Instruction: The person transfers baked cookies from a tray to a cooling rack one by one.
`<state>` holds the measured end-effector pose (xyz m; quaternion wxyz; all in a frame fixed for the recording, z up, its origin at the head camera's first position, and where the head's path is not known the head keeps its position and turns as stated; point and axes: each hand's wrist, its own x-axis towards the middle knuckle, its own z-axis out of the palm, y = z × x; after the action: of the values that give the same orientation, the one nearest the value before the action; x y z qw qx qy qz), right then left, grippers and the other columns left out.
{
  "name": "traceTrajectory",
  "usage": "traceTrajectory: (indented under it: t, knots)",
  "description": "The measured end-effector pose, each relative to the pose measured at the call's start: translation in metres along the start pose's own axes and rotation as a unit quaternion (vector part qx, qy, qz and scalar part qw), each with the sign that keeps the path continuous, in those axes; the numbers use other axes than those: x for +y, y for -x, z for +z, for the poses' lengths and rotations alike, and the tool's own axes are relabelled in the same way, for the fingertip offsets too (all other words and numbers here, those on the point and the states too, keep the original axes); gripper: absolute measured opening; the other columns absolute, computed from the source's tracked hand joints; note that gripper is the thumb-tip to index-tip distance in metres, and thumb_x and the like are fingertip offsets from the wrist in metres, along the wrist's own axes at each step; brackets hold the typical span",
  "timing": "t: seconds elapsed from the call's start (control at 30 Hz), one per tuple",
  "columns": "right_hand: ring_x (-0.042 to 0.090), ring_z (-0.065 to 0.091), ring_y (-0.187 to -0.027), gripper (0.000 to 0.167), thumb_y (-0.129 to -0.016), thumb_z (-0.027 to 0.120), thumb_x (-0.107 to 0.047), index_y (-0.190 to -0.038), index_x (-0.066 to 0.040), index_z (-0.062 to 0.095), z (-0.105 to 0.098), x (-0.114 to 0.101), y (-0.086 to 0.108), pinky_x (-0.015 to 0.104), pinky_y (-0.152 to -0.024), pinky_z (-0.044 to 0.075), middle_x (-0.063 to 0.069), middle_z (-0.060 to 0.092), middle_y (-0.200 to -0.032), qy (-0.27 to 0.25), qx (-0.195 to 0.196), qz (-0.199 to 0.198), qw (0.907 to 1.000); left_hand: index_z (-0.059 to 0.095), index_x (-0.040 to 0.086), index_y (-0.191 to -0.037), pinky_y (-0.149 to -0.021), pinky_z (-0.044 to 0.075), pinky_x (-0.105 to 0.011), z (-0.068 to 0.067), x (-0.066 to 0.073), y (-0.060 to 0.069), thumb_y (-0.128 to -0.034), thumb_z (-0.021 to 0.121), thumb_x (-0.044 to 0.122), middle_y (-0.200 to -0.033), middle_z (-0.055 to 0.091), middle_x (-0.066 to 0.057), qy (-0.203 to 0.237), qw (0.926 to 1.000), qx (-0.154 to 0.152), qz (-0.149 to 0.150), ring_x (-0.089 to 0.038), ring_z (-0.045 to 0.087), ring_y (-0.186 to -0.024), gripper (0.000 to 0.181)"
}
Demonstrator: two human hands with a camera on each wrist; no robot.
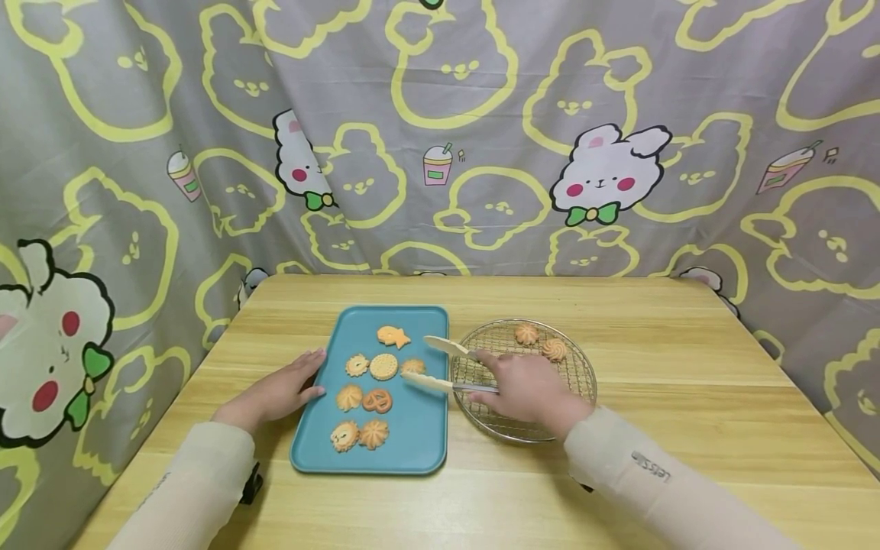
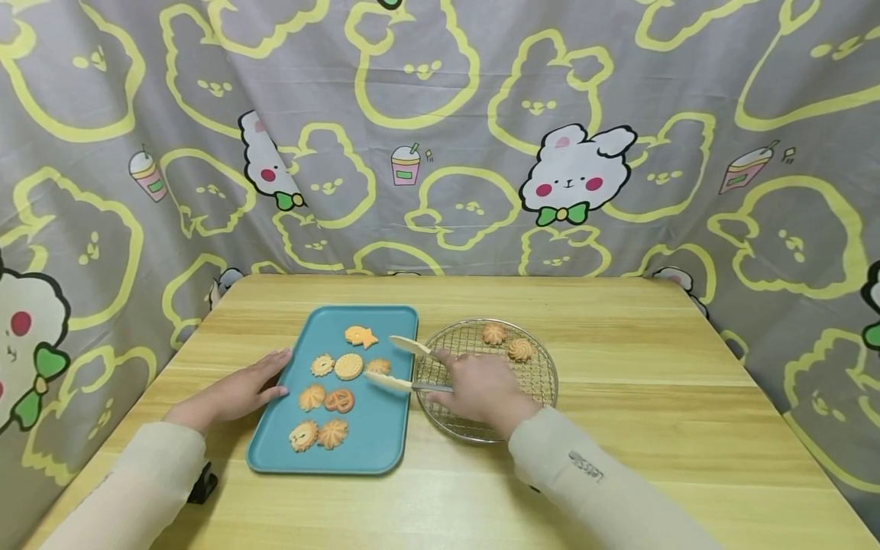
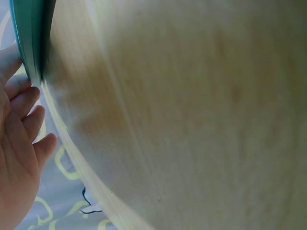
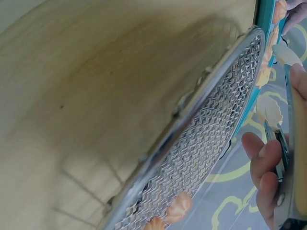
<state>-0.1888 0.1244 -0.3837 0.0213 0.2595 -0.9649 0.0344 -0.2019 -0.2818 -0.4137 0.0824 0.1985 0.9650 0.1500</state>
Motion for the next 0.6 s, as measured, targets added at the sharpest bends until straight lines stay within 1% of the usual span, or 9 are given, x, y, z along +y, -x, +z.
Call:
traceTrajectory:
  t: [0.13,0.27,0.43,0.6]
  knots:
    - [0.008,0.043,-0.045,0.076,-0.086,0.053,-0.066,-0.142,-0.016,0.047,0.0005,-0.0021,-0.0010,0.025,-0.039,0.038,-0.005,0.052,-0.062,0.006,-0.002,-0.007,1.0000,0.025,-0.006,-0.147,-0.107,0.022,-0.059,-0.0002,-0.0009,0.0000,-0.0976,0.056,0.028,-0.151,0.024,-0.026,0.000,1.0000,-0.001,0.000,-0.046,0.019,-0.137,0.068]
    - [0.008,0.043,-0.045,0.073,-0.087,0.051,-0.066,-0.143,-0.019,0.047,0.0011,-0.0040,-0.0029,0.025,-0.036,0.036,-0.006,0.049,-0.058,0.020,-0.008,-0.008,0.9997,0.026,-0.006,-0.147,-0.107,0.022,-0.059,-0.0005,-0.0010,-0.0002,-0.0976,0.056,0.028,-0.151,0.023,-0.027,0.001,1.0000,-0.001,0.000,-0.046,0.019,-0.137,0.067]
    - [0.008,0.045,-0.048,0.070,-0.088,0.050,-0.066,-0.142,-0.022,0.048,0.0019,-0.0071,-0.0062,0.026,-0.036,0.037,-0.007,0.053,-0.063,0.029,-0.017,-0.008,0.9994,0.026,-0.006,-0.147,-0.107,0.022,-0.059,-0.0004,-0.0008,-0.0003,-0.0975,0.056,0.027,-0.150,0.024,-0.027,-0.001,1.0000,0.003,0.002,-0.046,0.019,-0.137,0.067]
    - [0.009,0.045,-0.048,0.067,-0.089,0.049,-0.065,-0.142,-0.024,0.049,0.0007,-0.0102,-0.0080,0.029,-0.038,0.038,-0.008,0.050,-0.061,0.034,-0.031,-0.008,0.9989,0.027,-0.007,-0.147,-0.107,0.023,-0.059,-0.0002,0.0001,0.0002,-0.0973,0.057,0.026,-0.150,0.025,-0.027,0.000,1.0000,0.005,0.003,-0.046,0.020,-0.137,0.067]
